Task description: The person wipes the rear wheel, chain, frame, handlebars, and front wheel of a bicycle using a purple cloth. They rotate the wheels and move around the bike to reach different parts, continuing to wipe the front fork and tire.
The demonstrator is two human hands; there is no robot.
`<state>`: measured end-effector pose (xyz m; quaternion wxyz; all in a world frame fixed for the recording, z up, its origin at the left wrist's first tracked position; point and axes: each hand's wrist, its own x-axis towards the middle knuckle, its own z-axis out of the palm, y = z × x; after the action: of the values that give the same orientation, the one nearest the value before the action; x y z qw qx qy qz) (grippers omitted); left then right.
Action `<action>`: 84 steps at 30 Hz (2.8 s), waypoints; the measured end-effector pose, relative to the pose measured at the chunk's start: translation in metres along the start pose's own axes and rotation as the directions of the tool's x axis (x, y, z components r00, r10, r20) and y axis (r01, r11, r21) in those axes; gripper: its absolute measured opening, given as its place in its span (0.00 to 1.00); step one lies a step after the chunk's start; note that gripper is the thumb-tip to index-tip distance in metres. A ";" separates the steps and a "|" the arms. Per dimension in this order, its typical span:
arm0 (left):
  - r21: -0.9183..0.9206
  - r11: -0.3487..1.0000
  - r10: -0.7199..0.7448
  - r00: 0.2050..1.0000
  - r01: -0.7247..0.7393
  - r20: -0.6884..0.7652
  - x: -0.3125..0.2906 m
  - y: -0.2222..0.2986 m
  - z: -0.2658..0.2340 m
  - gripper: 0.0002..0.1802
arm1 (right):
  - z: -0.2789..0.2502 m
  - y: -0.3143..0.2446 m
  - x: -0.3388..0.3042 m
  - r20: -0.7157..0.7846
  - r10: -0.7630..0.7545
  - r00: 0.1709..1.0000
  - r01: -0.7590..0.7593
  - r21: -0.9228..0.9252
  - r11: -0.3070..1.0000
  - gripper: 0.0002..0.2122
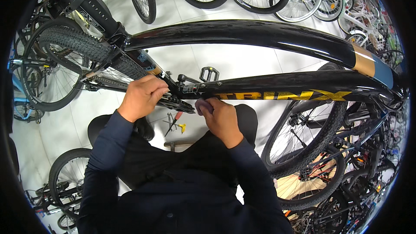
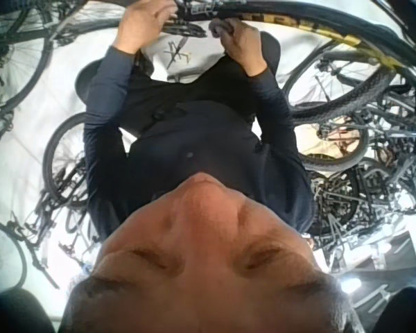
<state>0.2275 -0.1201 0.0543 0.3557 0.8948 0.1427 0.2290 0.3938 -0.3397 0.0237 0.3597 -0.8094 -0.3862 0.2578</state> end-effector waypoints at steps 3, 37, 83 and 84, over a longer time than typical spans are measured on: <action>-0.006 0.980 -0.199 0.979 0.200 0.049 0.001 -0.003 -0.014 0.04 | 0.023 -0.001 0.002 -0.133 -0.106 0.985 0.112 0.038 0.993 0.07; 0.169 0.929 -0.362 0.721 0.328 0.591 0.000 -0.073 -0.004 0.26 | 0.068 -0.036 0.081 0.379 0.202 0.903 -0.240 0.057 0.969 0.10; 0.323 0.895 -0.447 0.607 0.309 0.657 0.014 -0.101 0.021 0.24 | 0.077 -0.018 0.080 0.630 0.124 0.767 -0.319 0.206 0.925 0.12; 0.320 0.892 -0.452 0.601 0.319 0.660 0.014 -0.102 0.022 0.24 | 0.079 -0.019 0.083 0.644 0.090 0.760 -0.330 0.262 0.907 0.08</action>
<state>0.2410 -0.0544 -0.0269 0.3463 0.8857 0.2010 -0.2349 0.3780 -0.2339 -0.0215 0.3234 -0.6385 -0.3332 0.6137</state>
